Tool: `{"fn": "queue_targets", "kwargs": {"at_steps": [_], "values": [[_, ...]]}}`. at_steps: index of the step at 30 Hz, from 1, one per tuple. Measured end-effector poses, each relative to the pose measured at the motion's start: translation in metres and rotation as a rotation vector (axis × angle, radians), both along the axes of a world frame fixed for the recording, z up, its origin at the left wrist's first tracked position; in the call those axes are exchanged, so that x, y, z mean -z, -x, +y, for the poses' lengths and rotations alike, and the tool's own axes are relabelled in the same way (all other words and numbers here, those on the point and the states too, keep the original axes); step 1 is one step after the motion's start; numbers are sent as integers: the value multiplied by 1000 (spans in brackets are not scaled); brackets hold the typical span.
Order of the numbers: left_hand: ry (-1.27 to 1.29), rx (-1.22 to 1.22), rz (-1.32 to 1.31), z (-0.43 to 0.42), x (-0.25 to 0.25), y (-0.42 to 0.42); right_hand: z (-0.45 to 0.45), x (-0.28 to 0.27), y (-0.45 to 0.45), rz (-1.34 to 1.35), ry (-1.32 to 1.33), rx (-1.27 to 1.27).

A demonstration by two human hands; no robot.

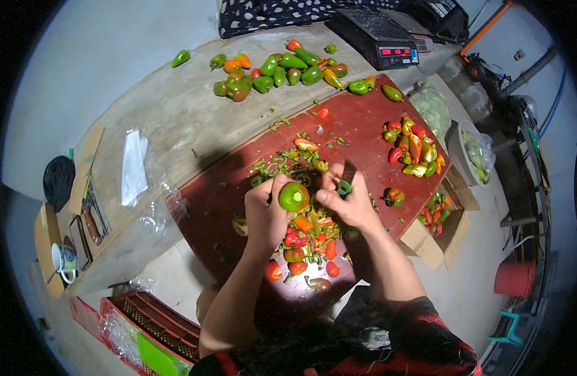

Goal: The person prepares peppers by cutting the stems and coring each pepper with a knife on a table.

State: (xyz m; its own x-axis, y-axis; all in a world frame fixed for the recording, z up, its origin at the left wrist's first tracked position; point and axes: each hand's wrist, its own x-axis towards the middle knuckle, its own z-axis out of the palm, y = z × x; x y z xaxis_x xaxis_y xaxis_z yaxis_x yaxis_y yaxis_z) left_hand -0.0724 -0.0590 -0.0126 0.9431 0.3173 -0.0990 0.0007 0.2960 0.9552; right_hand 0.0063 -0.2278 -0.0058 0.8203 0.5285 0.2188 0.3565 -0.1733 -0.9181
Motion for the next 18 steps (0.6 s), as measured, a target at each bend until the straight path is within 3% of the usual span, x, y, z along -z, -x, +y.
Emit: {"fn": "queue_targets", "kwargs": {"at_steps": [3, 5, 6, 7, 8, 10, 11, 18], "values": [[-447, 10, 122, -3, 0, -1, 3, -4, 5, 34, 2, -61], [-448, 19, 38, -9, 6, -3, 5, -3, 5, -47, 29, -77], [-448, 12, -44, -11, 8, -4, 5, 0, 4, -119, 18, -74], [-286, 133, 49, -6, 7, -3, 1, 0, 1, -119, 17, -65], [-287, 140, 46, -7, 6, -3, -4, -2, -2, 6, 6, -61], [179, 175, -26, -8, 1, -3, -12, -3, -5, 195, -62, -42], [232, 205, -73, -8, 1, -4, -15, 0, -9, 200, -101, -34], [-1, 208, -120, -6, 0, -4, -20, 4, -13, 192, -96, 0]]}}
